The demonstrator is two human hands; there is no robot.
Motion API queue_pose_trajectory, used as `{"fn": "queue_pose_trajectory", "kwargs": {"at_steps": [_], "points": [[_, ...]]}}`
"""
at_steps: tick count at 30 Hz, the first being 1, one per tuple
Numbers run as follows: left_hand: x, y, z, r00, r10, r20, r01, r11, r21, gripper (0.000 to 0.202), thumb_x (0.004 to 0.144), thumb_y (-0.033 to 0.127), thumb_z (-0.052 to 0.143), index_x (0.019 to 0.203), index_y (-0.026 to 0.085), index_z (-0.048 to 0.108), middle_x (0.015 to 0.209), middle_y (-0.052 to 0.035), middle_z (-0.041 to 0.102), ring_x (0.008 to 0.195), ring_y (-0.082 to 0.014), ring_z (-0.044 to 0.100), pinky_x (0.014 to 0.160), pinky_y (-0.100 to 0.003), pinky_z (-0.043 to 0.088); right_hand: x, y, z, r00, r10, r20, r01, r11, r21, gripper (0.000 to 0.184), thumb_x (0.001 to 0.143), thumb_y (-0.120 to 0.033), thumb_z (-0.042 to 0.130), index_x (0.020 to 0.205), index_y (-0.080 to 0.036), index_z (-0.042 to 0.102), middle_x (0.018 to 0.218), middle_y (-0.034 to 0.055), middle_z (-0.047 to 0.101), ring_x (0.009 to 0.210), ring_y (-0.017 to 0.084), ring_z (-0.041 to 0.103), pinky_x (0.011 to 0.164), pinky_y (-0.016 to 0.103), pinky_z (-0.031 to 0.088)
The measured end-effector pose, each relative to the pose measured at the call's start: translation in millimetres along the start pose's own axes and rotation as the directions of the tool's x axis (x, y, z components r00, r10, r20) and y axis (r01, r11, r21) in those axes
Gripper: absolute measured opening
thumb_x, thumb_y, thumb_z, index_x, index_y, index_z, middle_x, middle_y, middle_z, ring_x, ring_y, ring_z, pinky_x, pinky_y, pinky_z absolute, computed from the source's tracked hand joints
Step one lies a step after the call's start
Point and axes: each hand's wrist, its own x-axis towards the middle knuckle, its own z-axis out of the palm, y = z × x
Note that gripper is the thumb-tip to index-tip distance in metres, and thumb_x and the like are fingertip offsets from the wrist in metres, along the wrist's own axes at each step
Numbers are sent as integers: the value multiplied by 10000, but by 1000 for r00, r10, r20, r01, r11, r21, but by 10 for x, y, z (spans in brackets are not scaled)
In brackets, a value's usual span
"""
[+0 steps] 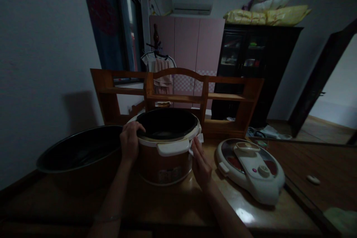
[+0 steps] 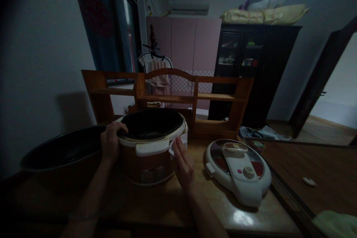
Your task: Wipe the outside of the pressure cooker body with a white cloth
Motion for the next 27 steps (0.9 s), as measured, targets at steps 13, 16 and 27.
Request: {"fn": "queue_pose_trajectory", "kwargs": {"at_steps": [13, 16, 27], "points": [[-4, 17, -11, 1000, 0, -13, 0, 1000, 10, 505, 992, 425, 316, 609, 234, 584, 782, -39, 642, 906, -214, 592, 960, -354, 390, 37, -5, 7, 991, 132, -14, -132, 990, 43, 564, 998, -81, 391, 1531, -257, 337, 1573, 64, 353, 1428, 232, 372, 1160, 399, 393], [-4, 17, -16, 1000, 2, -3, -2, 1000, 6, 491, 992, 411, 321, 619, 234, 589, 792, -36, 645, 905, -211, 593, 964, -353, 391, 51, 40, 25, 973, 227, -35, -225, 973, 57, 535, 1015, -126, 371, 1528, -277, 341, 1559, 45, 380, 1421, 221, 384, 1149, 399, 405], [-6, -3, -8, 1000, -9, -12, 9, 1000, 20, 500, 985, 447, 316, 617, 242, 584, 809, -43, 653, 933, -224, 590, 973, -361, 399, 39, 102, 21, 958, 286, -23, -285, 957, 49, 519, 1019, -151, 368, 1521, -286, 355, 1546, 46, 405, 1414, 231, 397, 1149, 433, 402]]}}
